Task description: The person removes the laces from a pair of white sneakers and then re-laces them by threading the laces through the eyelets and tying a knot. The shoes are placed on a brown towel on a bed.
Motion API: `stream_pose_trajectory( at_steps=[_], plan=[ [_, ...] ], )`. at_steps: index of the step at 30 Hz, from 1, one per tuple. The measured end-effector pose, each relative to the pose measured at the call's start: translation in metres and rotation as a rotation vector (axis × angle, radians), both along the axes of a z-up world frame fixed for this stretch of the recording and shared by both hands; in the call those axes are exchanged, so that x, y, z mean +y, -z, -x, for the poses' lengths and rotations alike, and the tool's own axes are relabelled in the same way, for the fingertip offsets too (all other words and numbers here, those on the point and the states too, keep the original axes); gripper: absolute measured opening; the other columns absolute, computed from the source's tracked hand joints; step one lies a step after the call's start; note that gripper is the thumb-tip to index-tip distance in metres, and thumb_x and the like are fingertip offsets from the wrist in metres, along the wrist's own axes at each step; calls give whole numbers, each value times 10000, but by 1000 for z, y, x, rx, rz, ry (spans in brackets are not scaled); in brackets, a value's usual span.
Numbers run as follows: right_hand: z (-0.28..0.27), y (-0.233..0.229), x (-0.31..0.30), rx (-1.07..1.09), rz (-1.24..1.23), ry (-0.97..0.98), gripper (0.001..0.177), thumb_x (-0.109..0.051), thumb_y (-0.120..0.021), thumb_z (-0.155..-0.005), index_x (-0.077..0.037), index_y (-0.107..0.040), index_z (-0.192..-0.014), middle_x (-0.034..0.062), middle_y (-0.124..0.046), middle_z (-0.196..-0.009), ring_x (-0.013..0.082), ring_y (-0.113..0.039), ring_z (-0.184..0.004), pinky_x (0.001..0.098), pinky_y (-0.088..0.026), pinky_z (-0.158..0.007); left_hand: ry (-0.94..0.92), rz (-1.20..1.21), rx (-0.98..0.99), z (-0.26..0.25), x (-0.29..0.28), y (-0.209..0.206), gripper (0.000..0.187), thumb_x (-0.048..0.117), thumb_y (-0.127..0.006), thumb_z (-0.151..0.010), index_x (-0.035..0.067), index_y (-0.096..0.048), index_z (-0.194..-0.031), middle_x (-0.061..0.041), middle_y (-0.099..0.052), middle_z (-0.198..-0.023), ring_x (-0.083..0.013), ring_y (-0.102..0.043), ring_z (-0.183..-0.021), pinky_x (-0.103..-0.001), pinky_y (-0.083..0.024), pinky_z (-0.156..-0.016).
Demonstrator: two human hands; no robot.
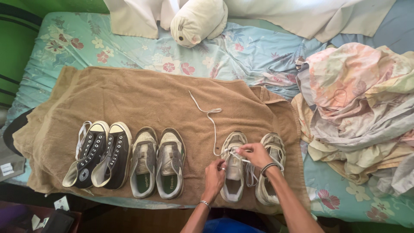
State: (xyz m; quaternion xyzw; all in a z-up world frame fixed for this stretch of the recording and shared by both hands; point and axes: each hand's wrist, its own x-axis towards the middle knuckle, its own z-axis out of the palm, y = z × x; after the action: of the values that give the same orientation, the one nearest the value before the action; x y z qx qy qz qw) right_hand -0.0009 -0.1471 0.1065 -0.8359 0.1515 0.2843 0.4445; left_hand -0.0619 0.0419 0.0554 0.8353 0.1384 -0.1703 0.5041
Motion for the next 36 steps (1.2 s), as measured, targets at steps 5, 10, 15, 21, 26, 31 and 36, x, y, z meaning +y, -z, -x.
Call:
stream_pose_trajectory(
  at_steps=[5, 10, 15, 21, 26, 31, 36],
  plan=[
    [6, 27, 7, -16, -73, 16, 294, -320, -759, -816, -156, -809, -1054, 104, -804, -1173, 261, -749, -1137, 449, -540, -1054, -70, 28, -57, 2, 1, 11, 298, 228, -605, -977, 48, -747, -1167, -160, -766, -1023, -257, -734, -868, -394, -586, -800],
    [14, 47, 18, -44, -30, -14, 271, -292, -752, -841, -151, -815, -1063, 76, -758, -1235, 269, -704, -1175, 473, -522, -1058, -107, 36, -31, 3, 2, 19, 288, 235, -637, -961, 72, -758, -1166, -159, -786, -1011, -251, -753, -853, -402, -587, -793],
    [19, 61, 29, 17, 72, -77, 265, -295, -731, -856, -173, -799, -1081, 57, -750, -1252, 270, -711, -1165, 482, -526, -1058, -114, 61, 83, -1, 5, 21, 288, 263, -645, -957, 122, -774, -1173, -128, -795, -1041, -234, -767, -895, -408, -596, -815],
    [24, 69, 35, -77, 34, -90, 228, -269, -742, -871, -141, -810, -1047, 117, -771, -1141, 280, -752, -1021, 455, -578, -965, -122, 81, 150, -5, 4, 19, 276, 266, -647, -945, 141, -767, -1159, -104, -796, -1057, -227, -774, -931, -413, -607, -850],
    [27, 68, 37, -189, 84, -45, 201, -240, -765, -867, -106, -820, -1006, 180, -792, -957, 299, -782, -855, 425, -602, -866, -125, 83, 141, -5, 6, 18, 280, 279, -659, -945, 130, -780, -1148, -110, -805, -1041, -228, -778, -922, -411, -609, -858],
    [32, 74, 47, -234, 158, -2, 201, -242, -762, -892, -86, -818, -1006, 229, -769, -878, 322, -763, -766, 431, -609, -787, -136, 103, 118, -5, 6, 22, 287, 272, -673, -937, 115, -781, -1152, -123, -808, -1027, -236, -780, -912, -398, -606, -845],
    [40, 81, 57, -301, 156, 41, 187, -230, -687, -924, -93, -790, -999, 166, -781, -848, 284, -768, -678, 394, -639, -647, -135, 46, 154, -7, 4, 23, 303, 308, -688, -939, 121, -776, -1161, -132, -800, -1033, -241, -777, -886, -407, -610, -829]
  ],
)
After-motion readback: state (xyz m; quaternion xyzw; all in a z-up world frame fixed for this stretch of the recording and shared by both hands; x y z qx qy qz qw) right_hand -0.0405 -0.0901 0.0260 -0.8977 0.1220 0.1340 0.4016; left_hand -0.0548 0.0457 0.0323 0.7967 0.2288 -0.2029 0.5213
